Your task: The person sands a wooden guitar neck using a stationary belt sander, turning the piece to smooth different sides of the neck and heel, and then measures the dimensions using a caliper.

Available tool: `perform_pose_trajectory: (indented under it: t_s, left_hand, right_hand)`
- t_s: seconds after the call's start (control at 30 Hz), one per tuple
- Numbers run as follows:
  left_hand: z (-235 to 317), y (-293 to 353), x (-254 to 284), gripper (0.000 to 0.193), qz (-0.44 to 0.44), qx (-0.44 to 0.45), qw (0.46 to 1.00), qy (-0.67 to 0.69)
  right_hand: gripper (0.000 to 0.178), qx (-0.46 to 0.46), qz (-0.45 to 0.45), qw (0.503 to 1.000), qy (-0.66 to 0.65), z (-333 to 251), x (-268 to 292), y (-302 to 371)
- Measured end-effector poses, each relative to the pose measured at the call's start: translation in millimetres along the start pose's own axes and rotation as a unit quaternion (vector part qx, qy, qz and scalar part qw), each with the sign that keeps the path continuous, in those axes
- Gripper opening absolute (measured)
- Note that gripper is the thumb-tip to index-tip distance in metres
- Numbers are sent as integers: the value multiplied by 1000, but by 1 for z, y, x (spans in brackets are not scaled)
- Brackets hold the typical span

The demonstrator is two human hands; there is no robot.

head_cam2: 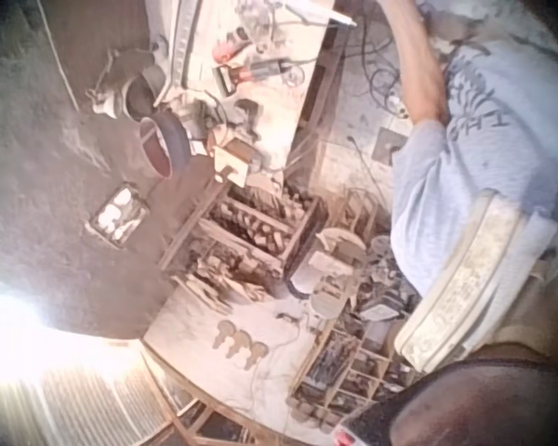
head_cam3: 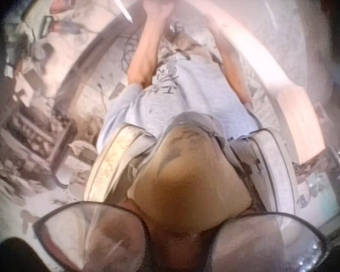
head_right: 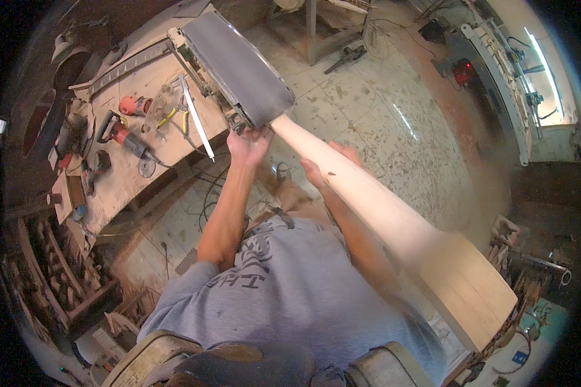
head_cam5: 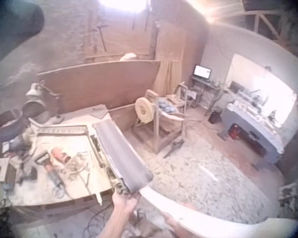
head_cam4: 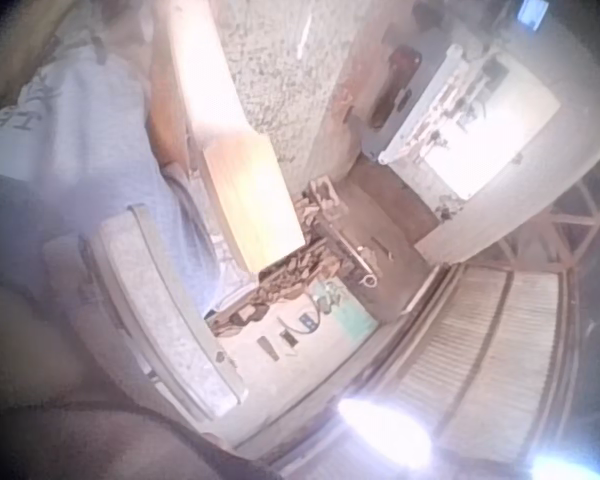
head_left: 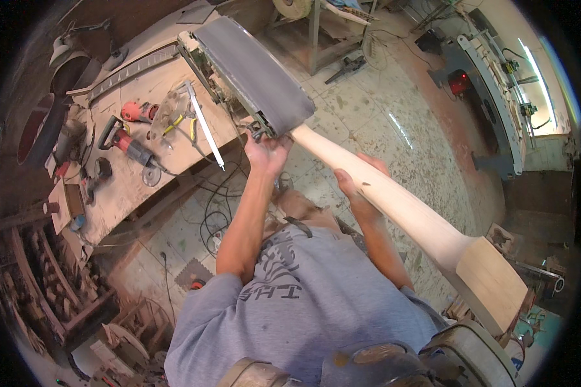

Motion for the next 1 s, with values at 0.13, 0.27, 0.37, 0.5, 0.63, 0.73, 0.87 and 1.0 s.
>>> perform_pose_trajectory:
  t_s: [0.13,0.27,0.37,0.5,0.63,0.73,0.87,1.0]
  left_hand:
    - [2,-7,14,79,-28,18,999,13]
    - [4,-19,15,75,-17,34,999,11]
    - [9,-15,14,70,18,10,998,-53]
    - [28,-8,47,57,-15,-56,989,-137]
    - [55,49,84,49,-38,-105,994,-7]
    - [70,79,96,47,-123,-165,975,87]
    - [90,104,75,48,-167,-187,957,148]
    - [92,118,45,44,-164,-198,957,136]
  right_hand:
    - [63,51,60,997,6,-5,-6,-4]
    - [56,-26,6,999,-41,3,-11,6]
    - [54,-103,-64,989,-88,0,-9,3]
    - [52,-200,-167,931,-255,50,-5,29]
    - [51,-366,-275,757,-466,98,0,73]
    - [56,-423,-340,608,-579,164,-22,110]
    - [58,-422,-398,526,-622,171,-49,130]
    - [60,-420,-451,501,-608,166,-58,128]
Point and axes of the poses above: each hand's wrist, its own y-axis away from the middle knuckle, its own x-axis out of the back of the hand, z = x × y, the point moved 3 cm from there along -y, towards the middle knuckle, and after that the axes turned 12 degrees about -x, right-handed, at the moved point
